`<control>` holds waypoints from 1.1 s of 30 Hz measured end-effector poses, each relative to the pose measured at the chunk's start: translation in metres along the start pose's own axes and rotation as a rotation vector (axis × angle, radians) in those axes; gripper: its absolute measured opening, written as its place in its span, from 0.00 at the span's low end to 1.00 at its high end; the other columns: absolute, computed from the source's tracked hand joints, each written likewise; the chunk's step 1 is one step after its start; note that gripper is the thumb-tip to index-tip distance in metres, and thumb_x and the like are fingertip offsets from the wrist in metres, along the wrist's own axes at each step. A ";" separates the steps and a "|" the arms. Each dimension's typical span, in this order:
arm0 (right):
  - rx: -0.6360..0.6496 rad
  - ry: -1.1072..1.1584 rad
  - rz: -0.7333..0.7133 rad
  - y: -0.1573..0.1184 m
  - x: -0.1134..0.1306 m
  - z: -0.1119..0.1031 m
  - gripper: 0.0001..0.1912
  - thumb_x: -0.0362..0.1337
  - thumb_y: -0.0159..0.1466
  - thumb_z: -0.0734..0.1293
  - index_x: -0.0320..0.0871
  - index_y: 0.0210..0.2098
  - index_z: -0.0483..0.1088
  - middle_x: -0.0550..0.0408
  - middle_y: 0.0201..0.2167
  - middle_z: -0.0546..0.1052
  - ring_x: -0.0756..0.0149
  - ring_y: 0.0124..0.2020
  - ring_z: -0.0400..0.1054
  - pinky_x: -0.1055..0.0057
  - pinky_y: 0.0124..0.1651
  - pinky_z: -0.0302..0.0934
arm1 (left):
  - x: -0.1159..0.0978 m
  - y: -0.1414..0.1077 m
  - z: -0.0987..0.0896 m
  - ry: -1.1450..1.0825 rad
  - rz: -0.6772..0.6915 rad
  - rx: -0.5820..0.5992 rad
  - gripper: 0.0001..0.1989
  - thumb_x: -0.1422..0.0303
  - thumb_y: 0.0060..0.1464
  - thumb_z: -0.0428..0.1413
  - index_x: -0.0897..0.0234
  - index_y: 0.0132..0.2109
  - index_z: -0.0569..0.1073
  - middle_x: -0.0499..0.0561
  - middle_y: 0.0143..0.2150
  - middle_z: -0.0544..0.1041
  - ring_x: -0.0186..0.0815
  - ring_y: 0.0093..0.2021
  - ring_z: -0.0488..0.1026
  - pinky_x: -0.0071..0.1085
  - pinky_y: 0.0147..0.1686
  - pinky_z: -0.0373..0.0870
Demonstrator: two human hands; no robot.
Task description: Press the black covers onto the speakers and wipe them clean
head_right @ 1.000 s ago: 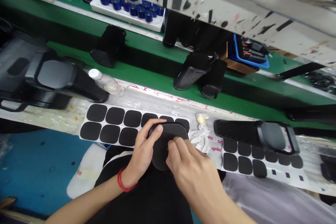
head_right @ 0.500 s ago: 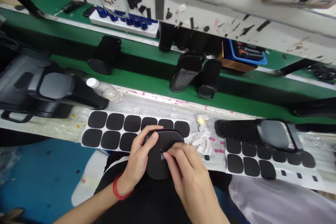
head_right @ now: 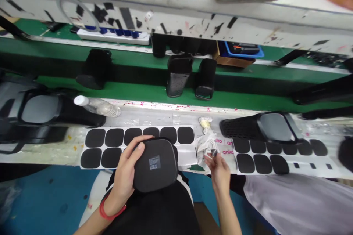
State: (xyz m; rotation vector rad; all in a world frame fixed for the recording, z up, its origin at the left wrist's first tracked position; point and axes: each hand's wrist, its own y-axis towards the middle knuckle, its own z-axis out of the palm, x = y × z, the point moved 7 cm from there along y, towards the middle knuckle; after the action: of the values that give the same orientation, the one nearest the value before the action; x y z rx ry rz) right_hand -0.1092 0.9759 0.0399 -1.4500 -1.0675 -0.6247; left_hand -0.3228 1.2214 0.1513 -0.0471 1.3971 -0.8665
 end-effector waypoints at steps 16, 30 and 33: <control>0.326 -0.822 -0.753 -0.005 -0.047 0.056 0.15 0.46 0.71 0.65 0.39 0.43 0.74 0.50 0.44 0.77 0.61 0.46 0.73 0.55 0.52 0.68 | -0.006 0.001 -0.001 -0.013 -0.070 -0.079 0.18 0.51 0.52 0.64 0.57 0.45 0.78 0.47 0.37 0.79 0.33 0.35 0.75 0.20 0.33 0.74; 0.686 -0.356 -0.521 -0.108 0.056 0.079 0.37 0.58 0.70 0.60 0.60 0.73 0.44 0.51 0.74 0.50 0.52 0.72 0.49 0.47 0.68 0.55 | -0.003 -0.003 0.007 0.081 0.023 0.022 0.14 0.54 0.61 0.58 0.57 0.47 0.78 0.49 0.46 0.79 0.39 0.46 0.75 0.27 0.45 0.70; 0.783 -0.296 -0.332 -0.129 0.080 0.102 0.57 0.59 0.57 0.74 0.63 0.73 0.36 0.53 0.75 0.45 0.49 0.74 0.44 0.45 0.71 0.48 | -0.007 -0.004 0.008 0.133 0.089 0.076 0.13 0.56 0.62 0.56 0.56 0.48 0.77 0.48 0.48 0.78 0.39 0.50 0.75 0.29 0.49 0.69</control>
State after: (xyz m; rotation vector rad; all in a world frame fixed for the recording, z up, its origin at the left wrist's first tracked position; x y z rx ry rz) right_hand -0.2074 1.0833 0.1506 -0.6915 -1.5789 -0.1638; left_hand -0.3174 1.2186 0.1606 0.1319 1.4776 -0.8601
